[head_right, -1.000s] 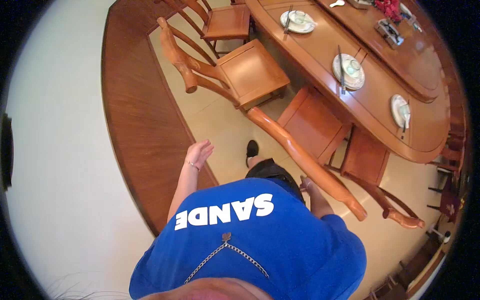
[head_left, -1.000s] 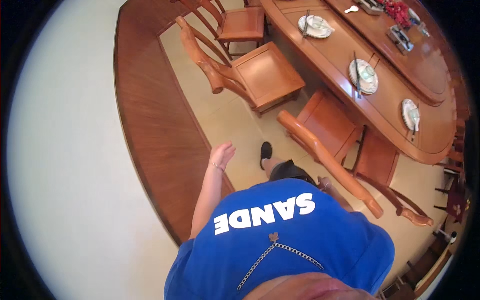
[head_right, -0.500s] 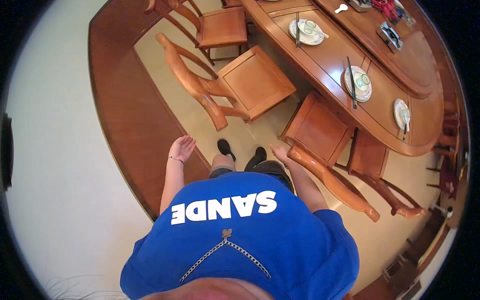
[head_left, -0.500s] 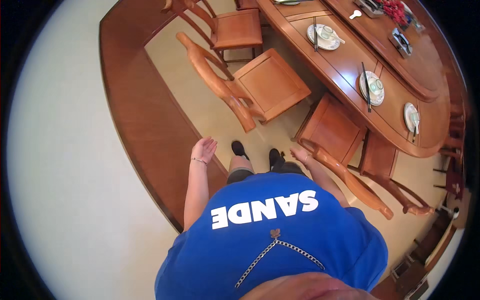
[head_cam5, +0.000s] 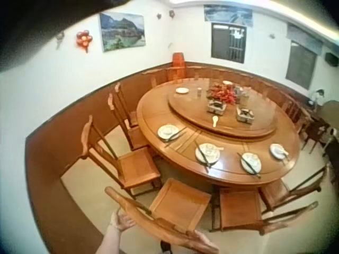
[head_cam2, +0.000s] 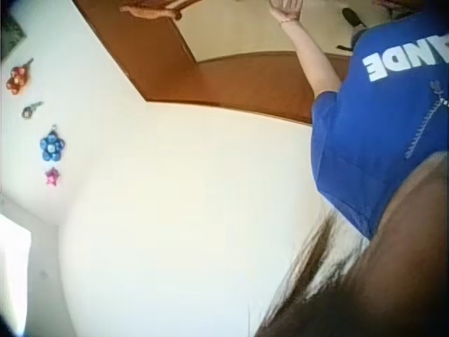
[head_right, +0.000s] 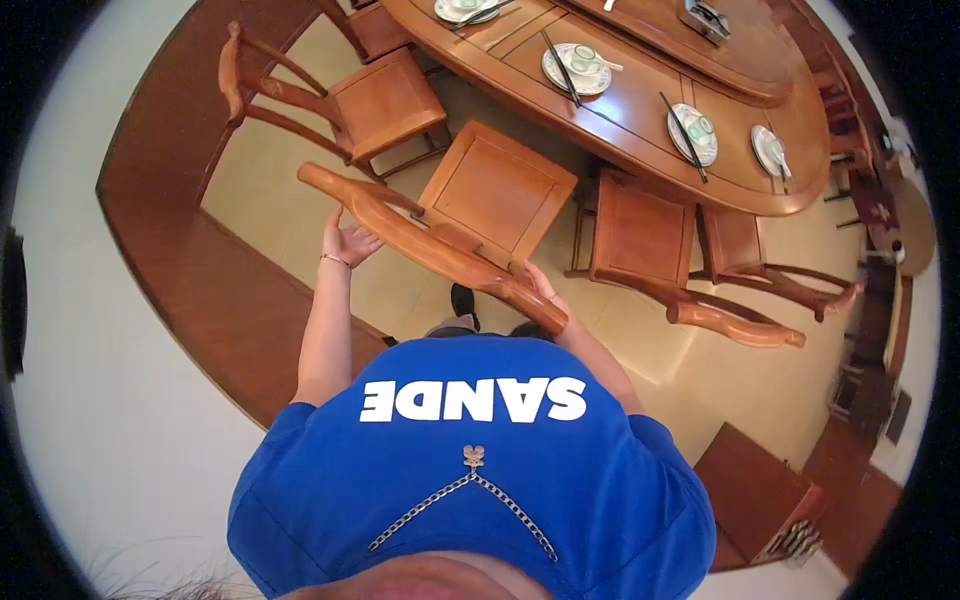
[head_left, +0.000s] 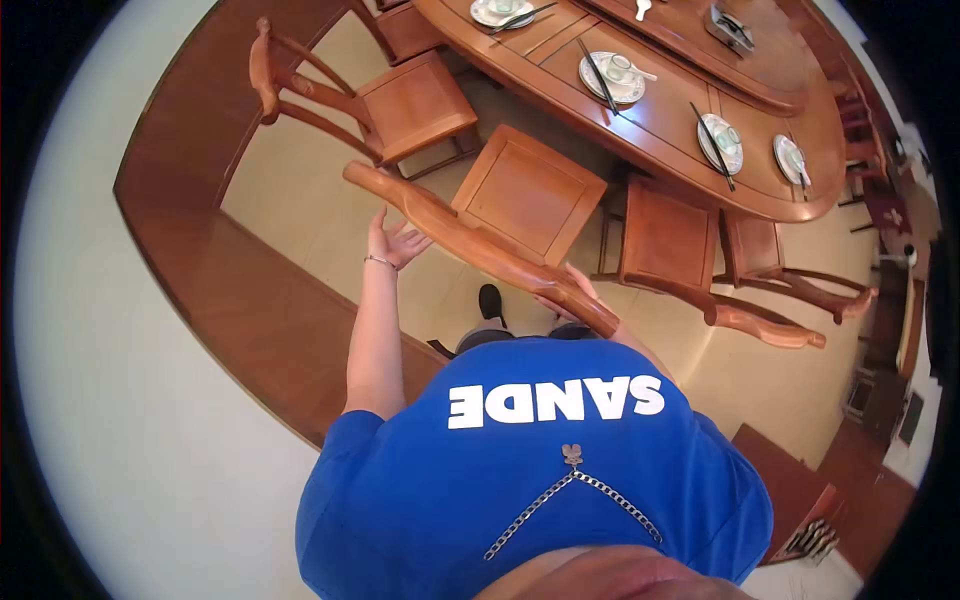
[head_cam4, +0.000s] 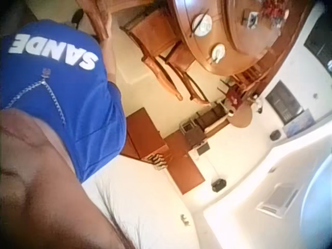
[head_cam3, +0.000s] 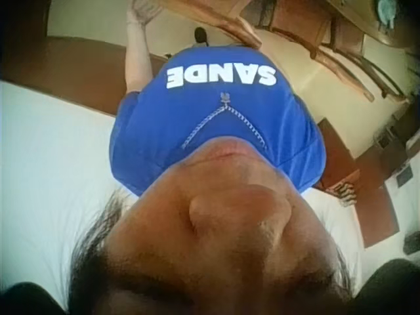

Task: The person arranges dining sets on a large round table by placing plates, cups, and chopsticks at each seat, then pushes chairs under the table.

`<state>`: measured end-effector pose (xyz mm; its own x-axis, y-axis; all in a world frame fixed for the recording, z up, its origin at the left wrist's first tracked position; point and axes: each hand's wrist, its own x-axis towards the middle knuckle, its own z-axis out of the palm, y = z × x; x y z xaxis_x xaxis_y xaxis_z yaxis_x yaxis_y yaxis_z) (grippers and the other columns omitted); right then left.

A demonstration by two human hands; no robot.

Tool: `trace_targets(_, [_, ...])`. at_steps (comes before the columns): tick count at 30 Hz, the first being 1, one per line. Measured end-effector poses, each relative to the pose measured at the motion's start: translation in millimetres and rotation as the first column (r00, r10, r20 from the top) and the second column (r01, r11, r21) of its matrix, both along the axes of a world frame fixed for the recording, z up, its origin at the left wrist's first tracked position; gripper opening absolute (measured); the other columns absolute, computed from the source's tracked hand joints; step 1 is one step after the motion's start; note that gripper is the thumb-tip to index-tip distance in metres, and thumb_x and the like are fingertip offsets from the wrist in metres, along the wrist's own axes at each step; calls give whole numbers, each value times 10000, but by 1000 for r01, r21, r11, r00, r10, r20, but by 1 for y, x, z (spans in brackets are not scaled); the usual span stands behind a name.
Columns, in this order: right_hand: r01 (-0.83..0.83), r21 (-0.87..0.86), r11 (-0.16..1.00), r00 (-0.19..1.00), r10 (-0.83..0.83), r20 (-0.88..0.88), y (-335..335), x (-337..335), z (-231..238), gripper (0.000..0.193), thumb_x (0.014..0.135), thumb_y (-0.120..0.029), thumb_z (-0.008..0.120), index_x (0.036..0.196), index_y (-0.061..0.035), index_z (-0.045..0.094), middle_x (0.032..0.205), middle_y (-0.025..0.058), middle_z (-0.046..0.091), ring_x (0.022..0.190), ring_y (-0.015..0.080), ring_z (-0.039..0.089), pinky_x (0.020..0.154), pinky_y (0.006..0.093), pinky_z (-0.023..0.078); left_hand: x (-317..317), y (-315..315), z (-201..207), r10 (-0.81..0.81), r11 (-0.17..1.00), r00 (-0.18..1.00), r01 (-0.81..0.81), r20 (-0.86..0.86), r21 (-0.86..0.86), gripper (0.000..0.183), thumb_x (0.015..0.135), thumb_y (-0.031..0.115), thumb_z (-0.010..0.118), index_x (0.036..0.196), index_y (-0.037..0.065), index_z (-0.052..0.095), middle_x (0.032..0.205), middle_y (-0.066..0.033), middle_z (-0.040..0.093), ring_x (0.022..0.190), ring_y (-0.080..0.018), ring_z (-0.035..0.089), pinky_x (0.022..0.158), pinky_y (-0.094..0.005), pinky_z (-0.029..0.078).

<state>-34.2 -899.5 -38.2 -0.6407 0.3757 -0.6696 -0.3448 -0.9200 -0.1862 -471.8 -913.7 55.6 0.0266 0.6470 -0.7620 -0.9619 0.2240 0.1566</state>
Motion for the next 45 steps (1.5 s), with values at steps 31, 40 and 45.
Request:
trace_targets(31, [495,360,791,783,-585,211,64,-12,96,122,780,-189,635,742,-74,618,658,87,662,441,188,572,343,277,417,-10,185,-103,-42,642,591,634,-805,432,295,853,310,553,609,152,499,672,-72,565,686,-236,581,774,-435,521])
trace_targets(40, [244,335,910,900,-341,272,78,2,86,233,857,-320,545,837,-94,601,600,37,587,404,142,476,344,265,341,-6,172,-71,-155,957,951,77,268,278,153,799,226,596,701,118,547,732,-63,599,786,-221,631,946,-517,410])
trace_targets(45, [27,188,982,988,-55,145,97,10,87,269,790,-283,516,741,-39,616,542,115,609,342,228,505,273,336,366,-10,181,-82,-9,991,922,-45,386,129,158,864,199,583,889,52,528,875,-141,581,827,-273,618,883,-483,485])
